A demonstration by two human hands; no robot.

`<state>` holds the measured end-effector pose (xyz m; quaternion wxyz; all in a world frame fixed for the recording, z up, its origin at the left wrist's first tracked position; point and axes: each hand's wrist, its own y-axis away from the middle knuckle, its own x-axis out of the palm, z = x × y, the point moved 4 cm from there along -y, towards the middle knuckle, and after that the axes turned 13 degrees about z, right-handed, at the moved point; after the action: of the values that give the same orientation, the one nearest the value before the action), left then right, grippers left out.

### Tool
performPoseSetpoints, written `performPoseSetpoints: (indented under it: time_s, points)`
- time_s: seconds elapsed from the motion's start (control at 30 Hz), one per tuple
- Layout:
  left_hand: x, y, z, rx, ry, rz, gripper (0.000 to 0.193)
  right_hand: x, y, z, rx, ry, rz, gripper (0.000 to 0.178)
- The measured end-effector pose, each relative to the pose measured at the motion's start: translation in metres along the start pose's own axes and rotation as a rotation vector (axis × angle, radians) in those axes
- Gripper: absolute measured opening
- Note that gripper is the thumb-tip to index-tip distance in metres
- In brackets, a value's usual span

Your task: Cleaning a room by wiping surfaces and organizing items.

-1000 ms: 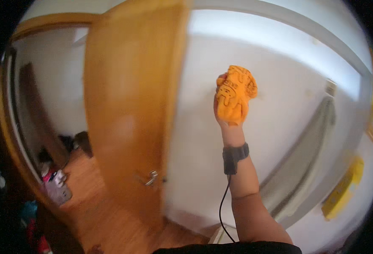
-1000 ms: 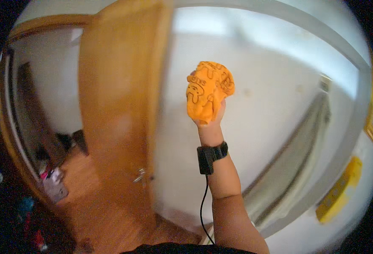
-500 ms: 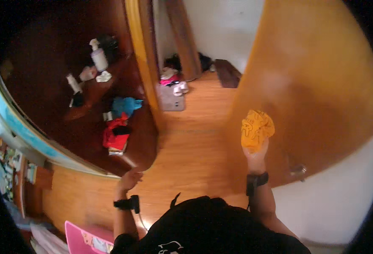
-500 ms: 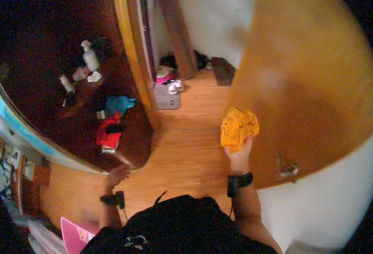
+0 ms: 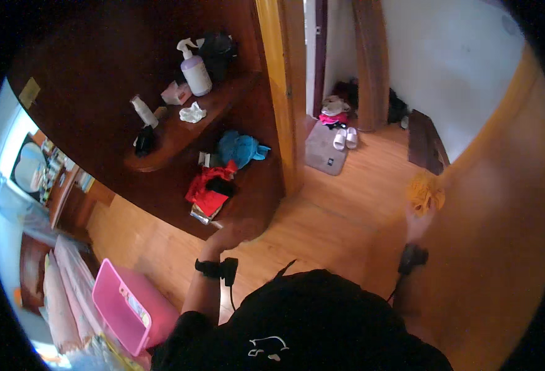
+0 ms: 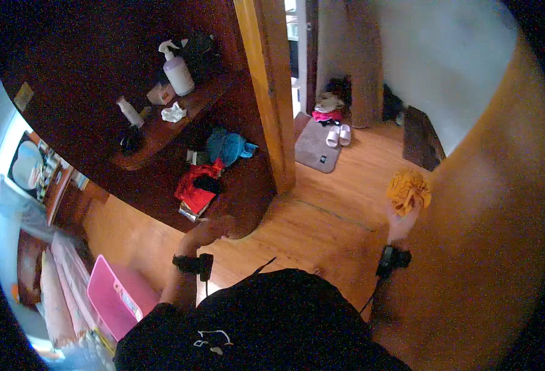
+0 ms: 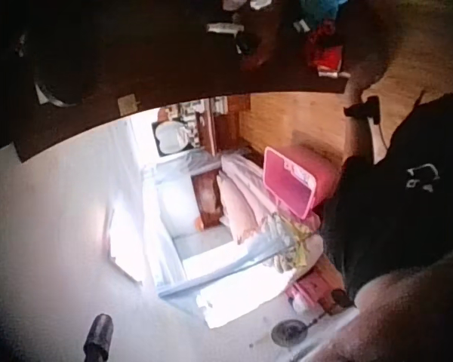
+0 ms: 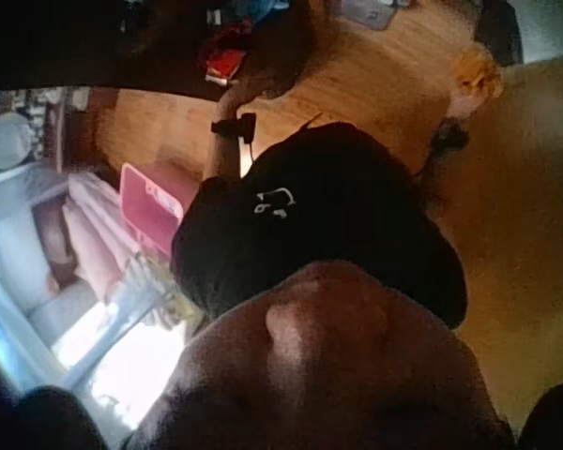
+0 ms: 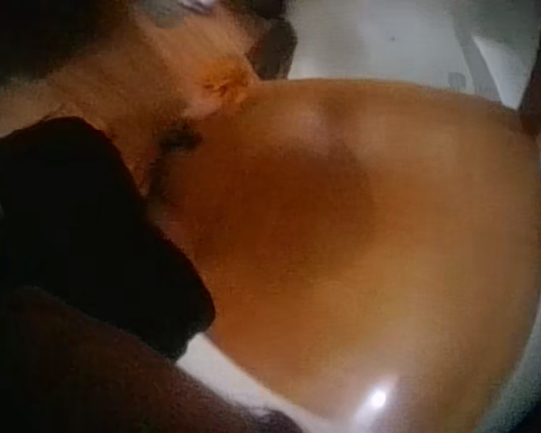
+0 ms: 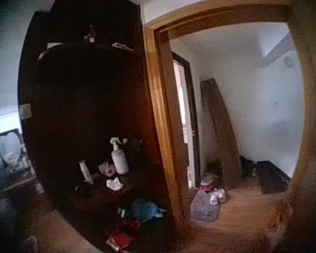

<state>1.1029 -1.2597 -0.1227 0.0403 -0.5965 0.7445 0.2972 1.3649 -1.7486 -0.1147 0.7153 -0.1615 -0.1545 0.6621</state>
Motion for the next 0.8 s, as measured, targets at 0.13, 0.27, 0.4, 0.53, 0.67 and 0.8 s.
performPoseSetpoints:
  time_s: [0.13,0.27,0.4,0.53,0.67,0.8]
  points:
    - [-0.010,-0.041,-0.007,0.071,-0.288,-0.086,0.031,0.033,-0.080,-0.064,-0.266,0.632,0.175,0.044]
    - [-0.019,-0.076,-0.052,-0.269,0.249,-0.038,0.036,0.081,-0.134,-0.097,0.370,-0.570,0.147,0.034]
    - [-0.047,-0.144,0.004,-0.042,0.437,-0.157,0.039,0.104,-0.203,-0.179,0.493,-0.811,0.311,0.028]
    - [-0.090,-0.268,-0.061,0.086,0.520,-0.070,0.036,0.067,-0.275,-0.258,0.637,-1.070,0.226,0.037]
    - [-0.126,-0.375,-0.175,0.264,0.510,0.037,0.038,0.013,-0.309,-0.272,0.427,-0.438,0.230,0.030]
    - [-0.157,-0.494,-0.227,0.285,0.158,0.154,0.040,-0.031,-0.338,-0.308,0.563,-0.376,-0.106,0.029]
